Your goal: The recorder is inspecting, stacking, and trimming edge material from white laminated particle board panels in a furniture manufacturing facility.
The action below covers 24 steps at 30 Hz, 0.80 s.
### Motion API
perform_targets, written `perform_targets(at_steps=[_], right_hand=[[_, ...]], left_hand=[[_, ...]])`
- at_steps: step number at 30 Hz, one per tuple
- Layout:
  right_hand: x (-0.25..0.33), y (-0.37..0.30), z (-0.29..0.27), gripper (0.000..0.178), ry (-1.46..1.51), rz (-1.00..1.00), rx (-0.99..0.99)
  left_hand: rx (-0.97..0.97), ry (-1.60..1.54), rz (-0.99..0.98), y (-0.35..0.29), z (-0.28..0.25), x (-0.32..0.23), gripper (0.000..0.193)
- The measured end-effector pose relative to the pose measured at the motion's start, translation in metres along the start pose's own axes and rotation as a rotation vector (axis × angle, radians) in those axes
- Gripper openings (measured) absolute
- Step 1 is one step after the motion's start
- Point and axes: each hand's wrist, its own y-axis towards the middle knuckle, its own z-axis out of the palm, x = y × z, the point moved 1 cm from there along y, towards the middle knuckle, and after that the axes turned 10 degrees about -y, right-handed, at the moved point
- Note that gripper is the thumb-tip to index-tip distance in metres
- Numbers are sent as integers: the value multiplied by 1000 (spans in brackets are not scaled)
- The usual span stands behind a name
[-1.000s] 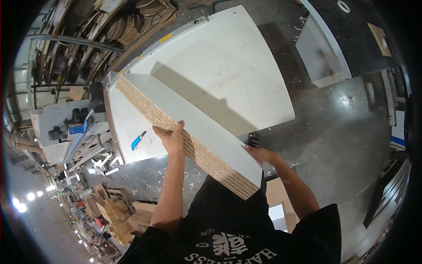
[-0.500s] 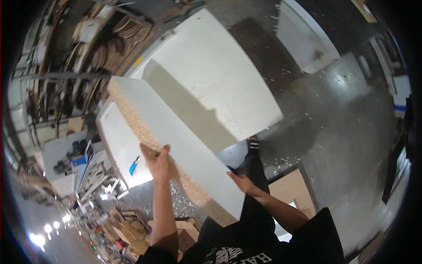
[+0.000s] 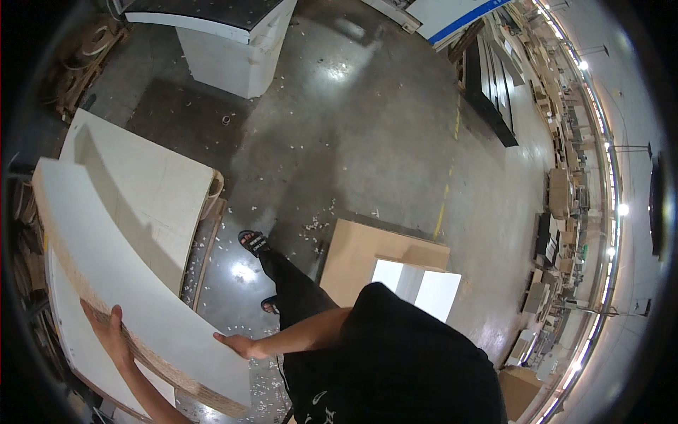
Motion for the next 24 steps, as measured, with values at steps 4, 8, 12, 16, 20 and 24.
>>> perform_targets(at_steps=[4, 8, 12, 16, 20, 24], right_hand=[[-11, 20, 58, 81, -115, -105, -150], [-16, 36, 71, 76, -58, -175, -80], [-25, 70, 35, 80, -106, -22, 86], [-6, 66, -58, 55, -431, -108, 12], [163, 13, -120, 36, -666, -474, -129], [458, 4, -190, 57, -659, -925, -473]], left_hand=[[188, -65, 103, 8, -35, 15, 108], [260, 294, 184, 16, -25, -9, 115], [208, 452, 263, 25, -9, -27, 127], [269, 418, 113, 29, 5, -38, 133], [256, 201, 91, 17, -10, 1, 142], [135, 222, 216, 12, 12, 27, 145]])
